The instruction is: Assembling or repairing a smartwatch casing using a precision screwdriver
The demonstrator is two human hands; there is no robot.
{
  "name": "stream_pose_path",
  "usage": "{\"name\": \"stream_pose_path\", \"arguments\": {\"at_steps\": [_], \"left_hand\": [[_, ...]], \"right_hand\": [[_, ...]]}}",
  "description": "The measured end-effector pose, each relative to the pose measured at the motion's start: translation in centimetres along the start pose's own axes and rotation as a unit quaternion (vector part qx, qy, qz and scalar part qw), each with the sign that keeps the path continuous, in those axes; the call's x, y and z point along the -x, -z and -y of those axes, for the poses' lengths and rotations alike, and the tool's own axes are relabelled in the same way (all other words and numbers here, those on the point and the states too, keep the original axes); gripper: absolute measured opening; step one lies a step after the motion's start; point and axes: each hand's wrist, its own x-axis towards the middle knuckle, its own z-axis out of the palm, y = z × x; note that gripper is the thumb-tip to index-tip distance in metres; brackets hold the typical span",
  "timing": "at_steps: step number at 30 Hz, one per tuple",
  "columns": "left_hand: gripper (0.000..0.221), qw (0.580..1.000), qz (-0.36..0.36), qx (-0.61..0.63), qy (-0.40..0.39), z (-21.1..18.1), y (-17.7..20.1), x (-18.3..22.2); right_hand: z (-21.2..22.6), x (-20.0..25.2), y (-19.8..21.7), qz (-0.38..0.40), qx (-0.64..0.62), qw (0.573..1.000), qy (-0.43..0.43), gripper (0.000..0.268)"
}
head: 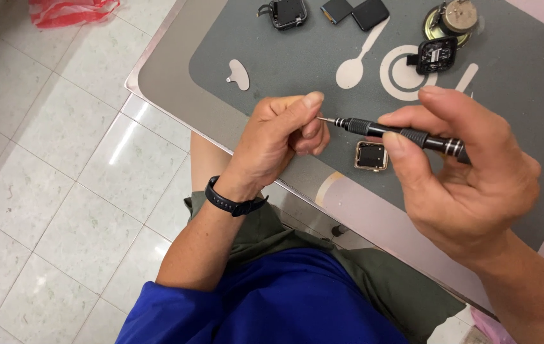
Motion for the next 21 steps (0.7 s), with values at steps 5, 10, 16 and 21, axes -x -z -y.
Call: {"name": "stream_pose_path", "arguments": {"at_steps": [5, 10, 16, 21], "left_hand": [[0.044, 1.000, 0.010, 0.014, -0.006, 0.2, 0.2, -0.1], [0.044, 1.000, 0.004, 0.011, 0.007, 0.1, 0.3, -0.1], [0.044, 1.000, 0.009, 0.023, 0.001, 0.1, 0.3, 0.0], [0.045, 1.000, 0.016, 0.020, -0.007, 0.1, 0.3, 0.0]], "right_hand": [[0.5, -0.1, -0.2, -0.022, 0.009, 1.000, -0.017, 0.038], [0.5, -0.1, -0.2, -0.021, 0.000, 0.999, -0.036, 0.039], [1.0, -0.6, -0.5, -0.011, -0.031, 0.999, -0.031, 0.038], [0.7, -0.7, -0.3, -0.006, -0.028, 0.999, -0.026, 0.037]]}}
